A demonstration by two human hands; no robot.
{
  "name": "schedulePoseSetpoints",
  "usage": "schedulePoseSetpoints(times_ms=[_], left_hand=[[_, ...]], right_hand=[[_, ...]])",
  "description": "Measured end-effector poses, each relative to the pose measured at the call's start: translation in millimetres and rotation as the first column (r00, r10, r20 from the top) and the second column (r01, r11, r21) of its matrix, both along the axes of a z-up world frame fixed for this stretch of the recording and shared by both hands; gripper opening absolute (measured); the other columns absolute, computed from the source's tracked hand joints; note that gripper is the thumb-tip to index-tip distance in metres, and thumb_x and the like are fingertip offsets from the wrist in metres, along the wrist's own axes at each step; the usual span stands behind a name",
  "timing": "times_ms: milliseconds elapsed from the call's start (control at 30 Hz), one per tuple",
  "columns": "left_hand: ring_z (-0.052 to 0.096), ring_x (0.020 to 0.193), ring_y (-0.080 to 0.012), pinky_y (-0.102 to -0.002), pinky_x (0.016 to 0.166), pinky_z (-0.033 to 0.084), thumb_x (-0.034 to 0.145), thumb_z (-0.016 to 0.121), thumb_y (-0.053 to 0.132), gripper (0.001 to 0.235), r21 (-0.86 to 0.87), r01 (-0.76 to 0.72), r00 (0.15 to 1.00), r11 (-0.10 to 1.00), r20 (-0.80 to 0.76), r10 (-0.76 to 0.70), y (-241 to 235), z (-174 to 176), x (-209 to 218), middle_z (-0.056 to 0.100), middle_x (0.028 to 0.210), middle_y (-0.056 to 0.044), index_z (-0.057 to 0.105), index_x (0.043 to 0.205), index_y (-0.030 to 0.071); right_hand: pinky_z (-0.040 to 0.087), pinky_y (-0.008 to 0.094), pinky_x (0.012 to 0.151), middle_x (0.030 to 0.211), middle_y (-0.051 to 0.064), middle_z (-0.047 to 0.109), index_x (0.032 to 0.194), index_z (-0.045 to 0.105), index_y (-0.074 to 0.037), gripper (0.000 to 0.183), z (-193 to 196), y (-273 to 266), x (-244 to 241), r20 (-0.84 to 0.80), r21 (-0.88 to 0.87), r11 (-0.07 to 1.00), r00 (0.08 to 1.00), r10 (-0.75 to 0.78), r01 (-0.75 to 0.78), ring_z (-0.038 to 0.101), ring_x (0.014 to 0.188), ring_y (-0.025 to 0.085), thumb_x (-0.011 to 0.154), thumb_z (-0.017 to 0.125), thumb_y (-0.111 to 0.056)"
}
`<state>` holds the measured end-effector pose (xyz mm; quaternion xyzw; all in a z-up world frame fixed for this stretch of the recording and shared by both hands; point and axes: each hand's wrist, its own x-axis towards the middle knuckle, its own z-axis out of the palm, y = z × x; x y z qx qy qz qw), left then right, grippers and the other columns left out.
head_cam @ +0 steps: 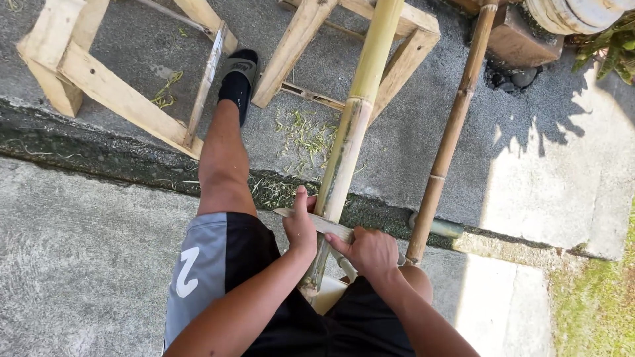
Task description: Scraping the outer layer of a bamboo pole using a knife.
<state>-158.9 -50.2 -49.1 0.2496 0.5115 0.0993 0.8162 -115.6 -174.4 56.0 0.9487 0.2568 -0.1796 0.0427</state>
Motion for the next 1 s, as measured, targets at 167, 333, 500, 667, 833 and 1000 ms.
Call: schedulePoseSetpoints(times_ms=[167,333,500,667,833,1000], left_hand=[[0.068,0.079,-0.0195,-0.035,0.076,0.052,0.093,0.062,0.053,0.062,0.103,-0.04,0.993,0.994,-0.105,0.051,-6,0,10,0.075,0.088,-0.012,0.076,0.096,-0.007],[0.068,0.074,-0.0171,-0.034,0.073,0.053,0.093,0.062,0.051,0.057,0.165,0.001,0.976,0.986,-0.216,0.035,-4,4,14,0.077,0.084,-0.009,0.079,0.09,-0.003],[0.066,0.072,-0.0194,-0.035,0.073,0.052,0.092,0.065,0.051,0.058,0.203,0.034,0.963,0.979,-0.268,0.022,-3,-5,18,0.076,0.082,-0.012,0.079,0.086,-0.005],[0.067,0.072,-0.0196,-0.034,0.073,0.052,0.09,0.064,0.052,0.058,0.233,0.059,0.953,0.971,-0.302,0.014,0,0,21,0.076,0.079,-0.011,0.079,0.084,-0.004],[0.069,0.066,-0.0244,-0.039,0.069,0.053,0.088,0.064,0.058,0.062,0.215,0.205,0.892,0.955,-0.443,-0.092,17,12,42,0.07,0.07,-0.013,0.073,0.072,-0.001],[0.07,0.064,-0.0245,-0.039,0.068,0.053,0.087,0.063,0.06,0.061,0.264,0.162,0.935,0.951,-0.349,-0.063,20,8,65,0.07,0.071,-0.011,0.068,0.071,0.001]], right_hand=[[0.051,0.045,0.046,0.048,0.013,0.062,0.057,0.066,-0.008,0.083,-7,-2,3,-0.014,-0.002,1.0,1.0,0.015,-0.015,0.066,0.047,0.031,0.077,0.051,-0.087],[0.051,0.045,0.045,0.049,0.014,0.062,0.055,0.065,-0.008,0.084,-17,-6,2,0.034,0.038,0.998,0.998,0.051,-0.052,0.065,0.047,0.032,0.078,0.051,-0.087],[0.051,0.045,0.044,0.049,0.014,0.062,0.055,0.064,-0.007,0.085,-14,-2,6,0.029,0.009,0.999,0.999,0.043,-0.043,0.066,0.047,0.032,0.078,0.051,-0.088],[0.051,0.045,0.044,0.049,0.014,0.062,0.056,0.066,-0.007,0.086,-11,0,10,0.041,0.005,0.999,0.998,0.047,-0.048,0.066,0.046,0.031,0.077,0.049,-0.089],[0.051,0.044,0.044,0.05,0.013,0.064,0.061,0.069,-0.008,0.088,-4,17,35,0.012,-0.075,0.996,0.999,0.042,-0.041,0.067,0.046,0.029,0.078,0.044,-0.091],[0.052,0.044,0.048,0.054,0.016,0.066,0.066,0.072,-0.008,0.091,-4,25,60,0.008,-0.103,0.994,1.0,0.026,-0.025,0.069,0.051,0.031,0.078,0.041,-0.093]])
